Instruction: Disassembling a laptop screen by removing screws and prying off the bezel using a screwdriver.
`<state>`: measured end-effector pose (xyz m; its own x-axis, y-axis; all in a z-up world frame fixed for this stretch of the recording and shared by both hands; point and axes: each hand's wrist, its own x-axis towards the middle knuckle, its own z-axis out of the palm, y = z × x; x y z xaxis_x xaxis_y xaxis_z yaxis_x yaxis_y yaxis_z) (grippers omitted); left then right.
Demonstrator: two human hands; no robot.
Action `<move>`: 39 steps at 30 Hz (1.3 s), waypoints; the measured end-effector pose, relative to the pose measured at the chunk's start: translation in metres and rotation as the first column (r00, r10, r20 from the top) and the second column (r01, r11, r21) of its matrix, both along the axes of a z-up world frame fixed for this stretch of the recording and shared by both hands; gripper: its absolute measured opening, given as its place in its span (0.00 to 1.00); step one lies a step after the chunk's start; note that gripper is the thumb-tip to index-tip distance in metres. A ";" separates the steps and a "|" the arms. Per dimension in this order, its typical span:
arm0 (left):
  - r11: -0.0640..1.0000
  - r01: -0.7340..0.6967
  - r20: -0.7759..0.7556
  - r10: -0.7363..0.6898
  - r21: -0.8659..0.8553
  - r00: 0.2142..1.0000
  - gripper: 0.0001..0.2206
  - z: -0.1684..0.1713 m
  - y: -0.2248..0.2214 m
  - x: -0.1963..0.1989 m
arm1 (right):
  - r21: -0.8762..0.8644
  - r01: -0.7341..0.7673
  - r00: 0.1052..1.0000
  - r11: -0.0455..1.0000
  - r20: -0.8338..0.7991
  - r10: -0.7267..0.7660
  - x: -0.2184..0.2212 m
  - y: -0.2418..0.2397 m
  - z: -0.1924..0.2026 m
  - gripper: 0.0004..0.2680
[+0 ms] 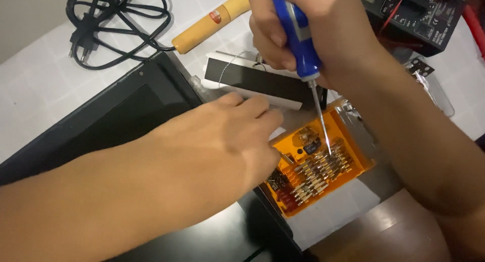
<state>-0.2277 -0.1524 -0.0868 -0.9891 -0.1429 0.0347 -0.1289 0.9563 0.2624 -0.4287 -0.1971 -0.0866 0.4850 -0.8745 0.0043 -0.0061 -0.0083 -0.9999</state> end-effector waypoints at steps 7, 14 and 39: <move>0.998 -0.010 0.766 -0.039 0.059 0.642 0.15 0.027 0.003 -0.061 | -0.016 0.040 0.999 0.999 -0.022 -0.040 0.003 0.003 0.001 0.16; 0.996 -0.015 0.784 -0.056 0.083 0.618 0.15 0.026 0.002 -0.067 | 0.029 0.025 1.000 0.999 -0.012 -0.024 0.004 0.003 0.000 0.16; 0.990 0.072 0.028 -0.076 0.120 0.997 0.05 0.034 -0.019 0.050 | 0.183 0.191 0.981 0.964 0.008 -0.196 0.018 0.004 0.015 0.17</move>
<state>-0.1779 -0.1710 -0.0530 -0.9975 -0.0704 -0.0100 -0.0690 0.9259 0.3714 -0.4103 -0.1929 -0.0719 0.3084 -0.9390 -0.1524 0.0356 0.1715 -0.9845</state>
